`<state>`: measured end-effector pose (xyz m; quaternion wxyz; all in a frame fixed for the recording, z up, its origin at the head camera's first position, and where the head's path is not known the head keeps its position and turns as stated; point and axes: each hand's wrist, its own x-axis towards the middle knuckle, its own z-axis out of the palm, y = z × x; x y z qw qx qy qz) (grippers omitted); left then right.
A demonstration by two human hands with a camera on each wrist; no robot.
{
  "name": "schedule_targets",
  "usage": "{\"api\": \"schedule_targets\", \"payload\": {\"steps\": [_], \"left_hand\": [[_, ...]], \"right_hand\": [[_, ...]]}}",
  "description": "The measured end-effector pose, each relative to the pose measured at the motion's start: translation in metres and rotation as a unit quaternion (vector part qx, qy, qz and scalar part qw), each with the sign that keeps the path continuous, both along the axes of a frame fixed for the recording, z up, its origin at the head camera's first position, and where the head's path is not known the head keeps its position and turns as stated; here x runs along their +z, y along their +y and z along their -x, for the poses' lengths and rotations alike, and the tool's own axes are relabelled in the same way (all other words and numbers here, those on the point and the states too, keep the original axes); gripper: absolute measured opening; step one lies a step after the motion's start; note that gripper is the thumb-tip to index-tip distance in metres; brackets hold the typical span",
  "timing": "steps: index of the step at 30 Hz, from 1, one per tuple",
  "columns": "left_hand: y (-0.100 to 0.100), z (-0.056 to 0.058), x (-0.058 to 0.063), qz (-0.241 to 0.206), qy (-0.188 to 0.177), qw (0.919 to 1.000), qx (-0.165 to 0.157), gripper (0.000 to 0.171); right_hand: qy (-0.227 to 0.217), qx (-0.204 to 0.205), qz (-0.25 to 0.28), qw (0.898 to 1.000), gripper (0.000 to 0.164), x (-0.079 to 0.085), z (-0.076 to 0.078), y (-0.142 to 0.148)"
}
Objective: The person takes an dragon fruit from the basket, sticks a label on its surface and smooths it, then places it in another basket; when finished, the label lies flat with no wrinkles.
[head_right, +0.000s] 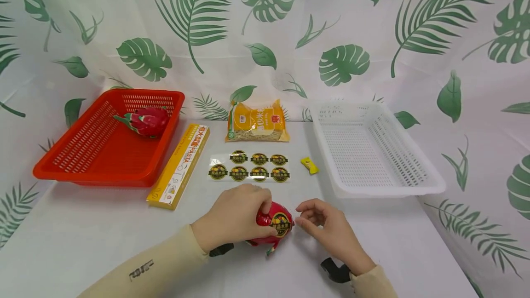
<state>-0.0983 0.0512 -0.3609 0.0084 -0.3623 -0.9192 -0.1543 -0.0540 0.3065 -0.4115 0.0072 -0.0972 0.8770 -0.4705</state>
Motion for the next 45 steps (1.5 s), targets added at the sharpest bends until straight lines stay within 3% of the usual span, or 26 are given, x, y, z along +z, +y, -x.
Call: {"api": "schedule_targets", "payload": {"steps": [2,4,7,11,14,20,23,26,28,36,45], "left_hand": [[-0.008,0.005,-0.001,-0.015,-0.026,0.9995,-0.010,0.054],[-0.016,0.010,-0.002,-0.017,-0.055,0.9981,-0.023,0.073],[-0.025,0.016,-0.004,-0.006,-0.096,0.9945,-0.042,0.089],[-0.031,0.024,-0.012,-0.008,-0.145,0.9877,-0.057,0.089],[-0.032,0.030,-0.018,-0.017,-0.179,0.9820,-0.059,0.092],[-0.029,0.036,-0.029,-0.031,-0.216,0.9739,-0.064,0.096],[-0.028,0.037,-0.032,-0.036,-0.205,0.9761,-0.062,0.096],[-0.025,0.036,-0.034,-0.038,-0.180,0.9814,-0.056,0.095],[-0.024,0.035,-0.036,-0.039,-0.162,0.9849,-0.049,0.095],[-0.007,0.036,-0.039,-0.058,-0.128,0.9898,-0.021,0.093],[0.031,0.063,-0.011,-0.102,-0.126,0.9860,-0.036,0.089]], "right_hand": [[-0.011,-0.046,0.021,0.999,0.028,0.001,-0.001,0.008],[-0.024,-0.088,0.054,0.994,0.033,0.001,-0.003,0.020],[-0.042,-0.131,0.155,0.978,0.032,0.001,-0.008,0.041],[-0.048,-0.147,0.329,0.932,0.020,0.000,-0.014,0.073],[-0.046,-0.135,0.416,0.898,0.024,-0.002,-0.014,0.093],[-0.072,-0.127,0.496,0.856,0.024,0.001,-0.010,0.125],[-0.078,-0.131,0.540,0.828,0.024,0.003,-0.006,0.138],[-0.084,-0.140,0.567,0.808,0.026,0.004,-0.003,0.145],[-0.087,-0.155,0.567,0.804,0.025,0.004,-0.002,0.147],[-0.060,-0.178,0.546,0.816,0.026,0.001,-0.001,0.146],[-0.029,-0.173,0.529,0.830,0.026,-0.002,0.001,0.145]]}}
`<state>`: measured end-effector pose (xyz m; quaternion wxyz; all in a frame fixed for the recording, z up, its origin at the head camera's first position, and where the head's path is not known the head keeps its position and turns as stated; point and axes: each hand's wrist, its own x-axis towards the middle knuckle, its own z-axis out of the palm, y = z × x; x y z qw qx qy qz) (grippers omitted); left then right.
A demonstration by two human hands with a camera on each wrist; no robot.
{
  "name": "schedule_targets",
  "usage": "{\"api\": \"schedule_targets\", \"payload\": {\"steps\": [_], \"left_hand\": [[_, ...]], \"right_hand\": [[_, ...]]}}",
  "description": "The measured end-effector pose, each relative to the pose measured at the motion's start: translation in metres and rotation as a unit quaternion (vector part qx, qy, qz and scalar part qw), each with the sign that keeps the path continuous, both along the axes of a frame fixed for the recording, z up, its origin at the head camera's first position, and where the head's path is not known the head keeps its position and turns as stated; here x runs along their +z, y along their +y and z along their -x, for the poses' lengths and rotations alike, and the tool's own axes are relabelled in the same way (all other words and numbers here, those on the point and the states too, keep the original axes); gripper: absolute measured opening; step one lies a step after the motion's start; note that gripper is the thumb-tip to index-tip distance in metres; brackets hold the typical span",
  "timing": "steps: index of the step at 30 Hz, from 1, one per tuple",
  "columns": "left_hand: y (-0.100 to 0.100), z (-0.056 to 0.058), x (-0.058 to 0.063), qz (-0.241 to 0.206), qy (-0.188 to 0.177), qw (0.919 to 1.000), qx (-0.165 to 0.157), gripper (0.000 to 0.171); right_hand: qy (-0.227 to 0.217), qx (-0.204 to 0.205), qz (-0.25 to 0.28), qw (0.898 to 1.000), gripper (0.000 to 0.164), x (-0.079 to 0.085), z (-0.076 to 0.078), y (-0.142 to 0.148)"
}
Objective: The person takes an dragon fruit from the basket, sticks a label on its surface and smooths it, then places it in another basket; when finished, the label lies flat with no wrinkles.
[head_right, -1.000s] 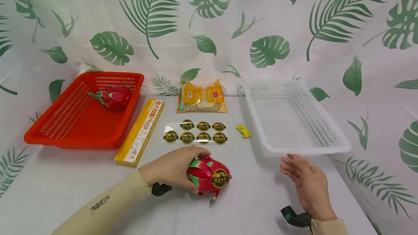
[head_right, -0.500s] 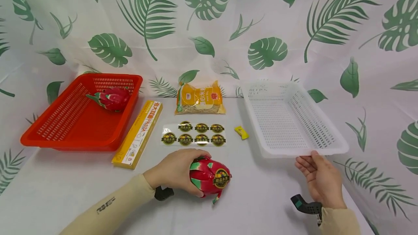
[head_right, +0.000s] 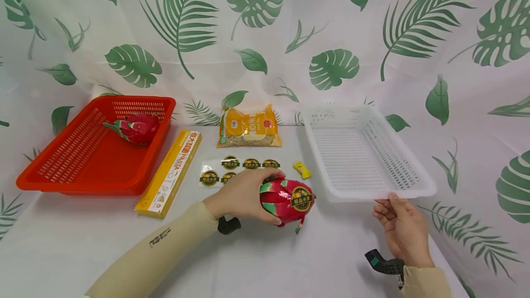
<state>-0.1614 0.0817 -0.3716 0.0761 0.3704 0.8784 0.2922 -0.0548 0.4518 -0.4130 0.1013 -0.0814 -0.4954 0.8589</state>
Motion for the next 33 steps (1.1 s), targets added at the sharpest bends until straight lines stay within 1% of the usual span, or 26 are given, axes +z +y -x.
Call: {"api": "schedule_targets", "payload": {"steps": [2,7,12,17,20,23,26,29,33], "left_hand": [[0.010,0.008,0.006,-0.013,-0.001,0.9999,-0.001,0.087],[0.038,0.029,0.023,-0.033,-0.002,0.9994,0.015,0.086],[0.072,0.053,0.037,-0.023,-0.003,0.9993,0.028,0.088],[0.104,0.074,0.051,-0.001,0.012,0.9995,0.030,0.090],[0.120,0.079,0.059,0.015,0.028,0.9992,0.026,0.089],[0.136,0.079,0.066,0.030,0.037,0.9986,0.024,0.088],[0.154,0.080,0.071,0.048,0.056,0.9969,0.027,0.088],[0.172,0.082,0.071,0.054,0.077,0.9950,0.034,0.088],[0.195,0.087,0.062,0.071,0.091,0.9928,0.033,0.083]], "right_hand": [[0.007,0.002,0.000,1.000,0.026,-0.001,0.000,0.000],[0.031,0.011,0.003,0.999,0.028,-0.002,-0.002,0.001],[0.033,0.000,-0.004,0.999,0.026,-0.001,-0.003,0.000],[0.027,-0.001,0.004,1.000,0.025,-0.001,-0.002,-0.001],[0.028,0.000,0.007,1.000,0.028,0.000,-0.001,-0.001],[0.033,0.002,0.001,0.999,0.029,0.002,0.000,-0.001],[0.040,0.001,-0.005,0.999,0.030,0.003,0.001,0.000],[0.046,0.001,-0.008,0.999,0.029,0.003,0.001,-0.001],[0.032,0.004,-0.019,0.999,0.027,0.001,-0.003,-0.002]]}}
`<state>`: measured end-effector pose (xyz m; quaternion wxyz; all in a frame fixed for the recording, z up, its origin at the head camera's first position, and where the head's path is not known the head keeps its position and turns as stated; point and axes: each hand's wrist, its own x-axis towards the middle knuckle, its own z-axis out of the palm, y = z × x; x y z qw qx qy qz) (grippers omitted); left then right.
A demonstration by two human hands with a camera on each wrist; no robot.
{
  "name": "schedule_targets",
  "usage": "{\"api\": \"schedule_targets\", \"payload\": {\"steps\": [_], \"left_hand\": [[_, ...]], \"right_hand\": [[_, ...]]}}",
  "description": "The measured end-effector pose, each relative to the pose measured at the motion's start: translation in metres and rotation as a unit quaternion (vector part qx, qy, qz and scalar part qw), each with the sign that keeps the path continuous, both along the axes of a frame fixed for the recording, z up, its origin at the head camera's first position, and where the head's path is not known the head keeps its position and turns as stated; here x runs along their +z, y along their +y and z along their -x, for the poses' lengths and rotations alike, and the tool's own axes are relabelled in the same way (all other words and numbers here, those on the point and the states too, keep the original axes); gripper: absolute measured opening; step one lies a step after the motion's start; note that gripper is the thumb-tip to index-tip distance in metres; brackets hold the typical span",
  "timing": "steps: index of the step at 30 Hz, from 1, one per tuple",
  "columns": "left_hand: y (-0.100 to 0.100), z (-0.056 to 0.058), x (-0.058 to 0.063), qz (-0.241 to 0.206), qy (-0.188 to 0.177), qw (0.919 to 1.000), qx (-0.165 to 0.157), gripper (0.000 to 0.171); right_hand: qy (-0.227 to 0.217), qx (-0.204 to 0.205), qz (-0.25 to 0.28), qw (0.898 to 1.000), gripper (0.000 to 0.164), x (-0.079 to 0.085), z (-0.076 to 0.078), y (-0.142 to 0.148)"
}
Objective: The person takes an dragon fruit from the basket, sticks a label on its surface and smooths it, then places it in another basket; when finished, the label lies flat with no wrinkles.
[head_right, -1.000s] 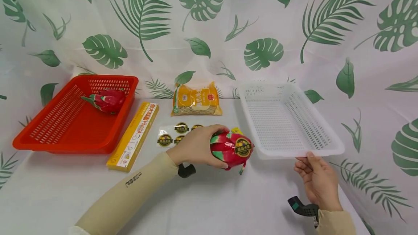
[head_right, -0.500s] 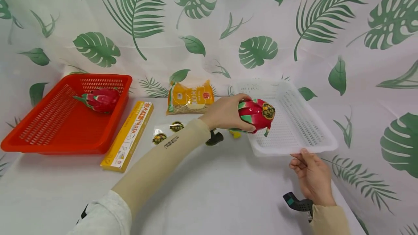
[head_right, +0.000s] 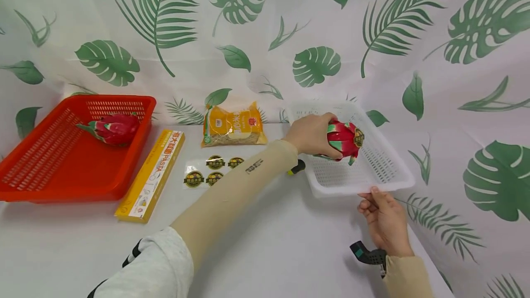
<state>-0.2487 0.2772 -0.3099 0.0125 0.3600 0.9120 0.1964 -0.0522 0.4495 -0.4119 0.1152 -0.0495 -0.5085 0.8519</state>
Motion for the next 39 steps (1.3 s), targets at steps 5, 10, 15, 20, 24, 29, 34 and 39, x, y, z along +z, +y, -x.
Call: {"api": "schedule_targets", "payload": {"steps": [5,10,15,20,24,29,34,39], "left_hand": [[0.022,0.006,-0.009,0.054,0.029,0.9982,0.000,0.074],[0.033,0.010,-0.005,0.097,0.034,0.9944,0.025,0.071],[0.045,0.011,0.002,0.118,0.020,0.9924,0.028,0.072],[0.059,0.013,0.003,0.128,0.030,0.9909,0.025,0.071],[0.071,0.018,-0.003,0.142,0.033,0.9890,0.026,0.072],[0.083,0.020,-0.013,0.141,0.030,0.9890,0.032,0.068],[0.087,0.012,-0.019,0.137,-0.011,0.9895,0.044,0.061],[0.082,-0.001,-0.020,0.135,-0.040,0.9885,0.055,0.061]], "right_hand": [[-0.005,0.003,-0.001,1.000,0.027,-0.004,-0.003,0.001],[0.012,-0.004,-0.001,1.000,0.026,-0.004,-0.004,0.001],[0.023,-0.009,0.001,1.000,0.027,-0.004,-0.004,0.000],[0.022,-0.011,-0.008,1.000,0.026,-0.002,-0.004,-0.001],[0.014,-0.013,-0.015,1.000,0.027,-0.002,-0.004,-0.002],[0.007,-0.010,-0.021,1.000,0.026,-0.002,-0.004,0.000],[0.012,-0.010,-0.018,1.000,0.025,-0.001,-0.005,0.003],[0.014,-0.013,-0.008,1.000,0.026,0.000,-0.005,0.002]]}}
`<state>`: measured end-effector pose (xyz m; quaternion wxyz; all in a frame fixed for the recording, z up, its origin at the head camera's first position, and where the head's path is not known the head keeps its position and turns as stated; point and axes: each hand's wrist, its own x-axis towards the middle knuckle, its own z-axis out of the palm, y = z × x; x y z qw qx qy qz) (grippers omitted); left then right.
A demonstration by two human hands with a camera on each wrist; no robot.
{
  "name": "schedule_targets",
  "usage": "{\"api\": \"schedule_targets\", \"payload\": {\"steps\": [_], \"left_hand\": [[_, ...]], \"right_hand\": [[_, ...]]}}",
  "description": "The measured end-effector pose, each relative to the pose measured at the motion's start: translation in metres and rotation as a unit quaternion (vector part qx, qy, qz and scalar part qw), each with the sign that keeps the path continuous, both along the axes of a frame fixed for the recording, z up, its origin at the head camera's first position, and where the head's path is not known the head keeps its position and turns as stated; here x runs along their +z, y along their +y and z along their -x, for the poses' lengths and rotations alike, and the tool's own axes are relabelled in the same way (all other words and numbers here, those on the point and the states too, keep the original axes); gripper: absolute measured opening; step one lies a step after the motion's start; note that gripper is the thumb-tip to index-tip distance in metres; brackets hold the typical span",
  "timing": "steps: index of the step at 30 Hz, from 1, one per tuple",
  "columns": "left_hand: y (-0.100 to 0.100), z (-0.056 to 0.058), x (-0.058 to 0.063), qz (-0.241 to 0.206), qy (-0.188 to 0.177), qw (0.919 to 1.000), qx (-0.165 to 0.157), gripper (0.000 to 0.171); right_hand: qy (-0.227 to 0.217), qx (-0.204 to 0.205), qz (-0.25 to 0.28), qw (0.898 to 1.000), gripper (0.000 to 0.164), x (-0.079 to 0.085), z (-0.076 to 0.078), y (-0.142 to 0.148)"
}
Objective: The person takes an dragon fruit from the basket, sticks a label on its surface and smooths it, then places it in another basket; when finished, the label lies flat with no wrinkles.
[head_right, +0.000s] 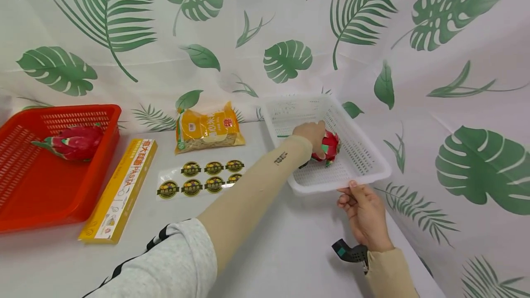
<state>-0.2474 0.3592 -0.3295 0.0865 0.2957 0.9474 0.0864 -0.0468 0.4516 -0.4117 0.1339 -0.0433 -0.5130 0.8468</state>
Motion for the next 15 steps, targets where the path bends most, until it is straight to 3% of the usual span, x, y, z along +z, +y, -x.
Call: {"api": "schedule_targets", "payload": {"steps": [8,15], "left_hand": [[-0.004,-0.003,-0.002,0.000,-0.019,0.9996,0.023,0.064],[-0.038,0.001,0.016,-0.038,-0.008,0.9992,0.007,0.060]], "right_hand": [[-0.009,-0.006,-0.002,1.000,0.023,0.000,0.000,-0.002],[0.003,-0.011,0.008,1.000,0.021,0.000,0.002,-0.003]]}}
